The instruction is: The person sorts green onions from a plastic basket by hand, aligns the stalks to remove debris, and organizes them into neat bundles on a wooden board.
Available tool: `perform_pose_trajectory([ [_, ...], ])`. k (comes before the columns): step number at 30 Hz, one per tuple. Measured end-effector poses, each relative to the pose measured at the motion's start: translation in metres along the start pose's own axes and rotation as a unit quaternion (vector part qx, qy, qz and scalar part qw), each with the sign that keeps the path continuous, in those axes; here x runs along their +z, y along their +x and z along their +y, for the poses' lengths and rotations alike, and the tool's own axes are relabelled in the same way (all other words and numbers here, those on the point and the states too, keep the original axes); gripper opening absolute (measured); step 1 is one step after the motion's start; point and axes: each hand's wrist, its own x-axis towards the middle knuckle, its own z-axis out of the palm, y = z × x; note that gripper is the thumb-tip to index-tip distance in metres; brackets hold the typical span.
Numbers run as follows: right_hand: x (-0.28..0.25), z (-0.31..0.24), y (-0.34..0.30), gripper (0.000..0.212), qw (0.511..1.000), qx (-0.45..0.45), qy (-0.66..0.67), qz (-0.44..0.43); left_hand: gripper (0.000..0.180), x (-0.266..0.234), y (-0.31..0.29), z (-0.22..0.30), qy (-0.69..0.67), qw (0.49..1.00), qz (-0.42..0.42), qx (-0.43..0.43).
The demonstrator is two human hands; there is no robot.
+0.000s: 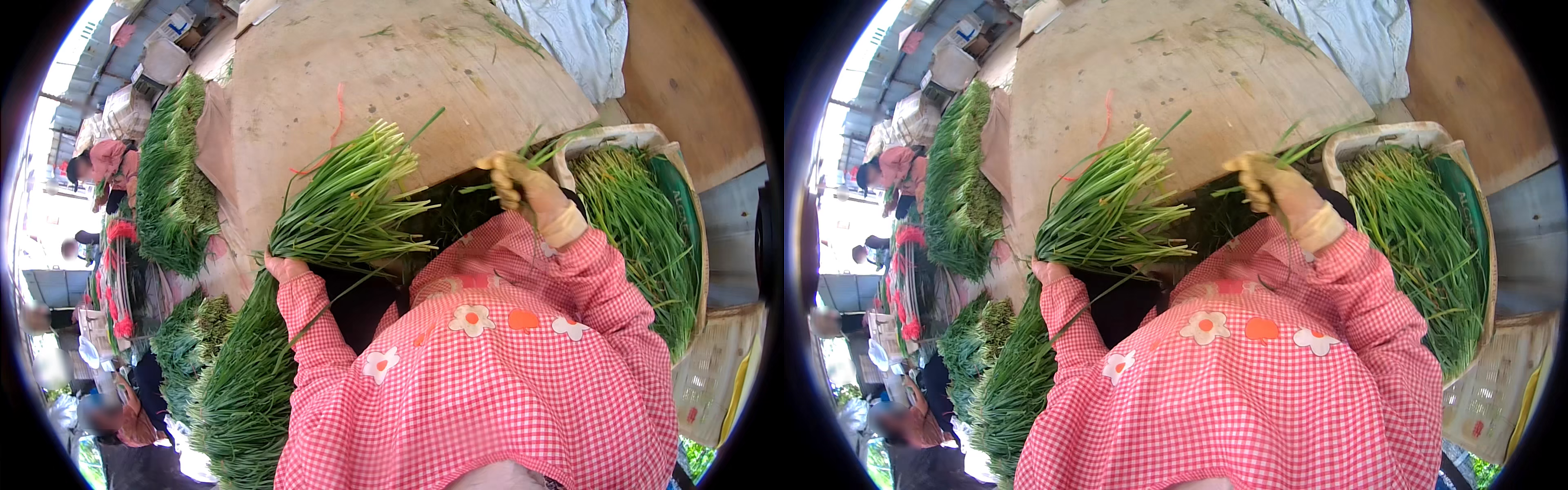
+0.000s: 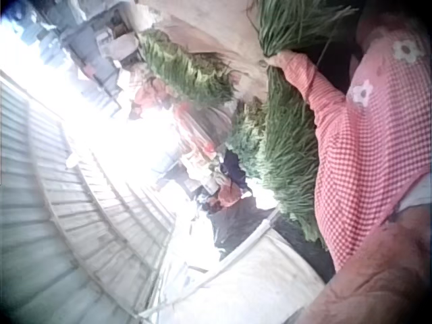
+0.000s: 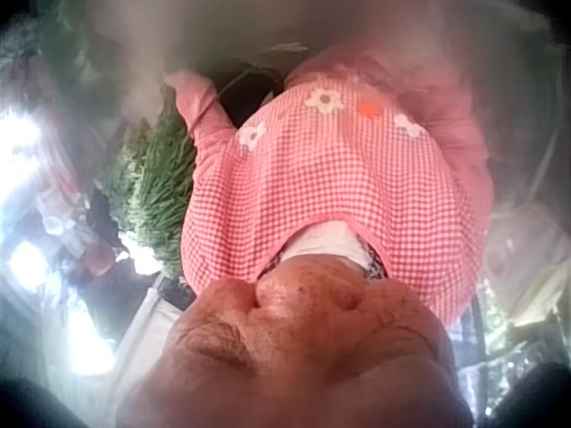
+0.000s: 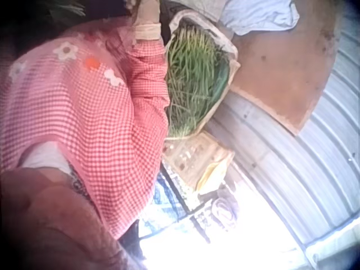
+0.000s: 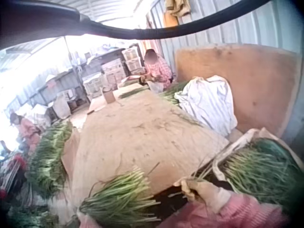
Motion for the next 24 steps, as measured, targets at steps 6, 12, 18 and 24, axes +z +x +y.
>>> perform_pose_trajectory([
  [6,0.067,0.004,0.037,0.043,0.950,0.059,-0.305,0.013,0.038,0.040,-0.039,0.025,-0.175,0.976,0.054,-0.119],
  [12,0.006,0.085,0.059,0.049,0.901,-0.086,-0.398,0.148,0.038,0.031,-0.049,0.044,-0.154,0.984,-0.072,-0.055],
  [18,-0.008,0.053,0.055,0.050,0.911,-0.134,-0.283,0.268,0.021,0.073,-0.087,0.050,-0.135,0.978,-0.156,0.012],
  [24,-0.035,0.034,0.062,0.048,0.934,-0.084,-0.138,0.319,0.014,0.129,-0.139,0.066,-0.125,0.987,-0.096,-0.024],
])
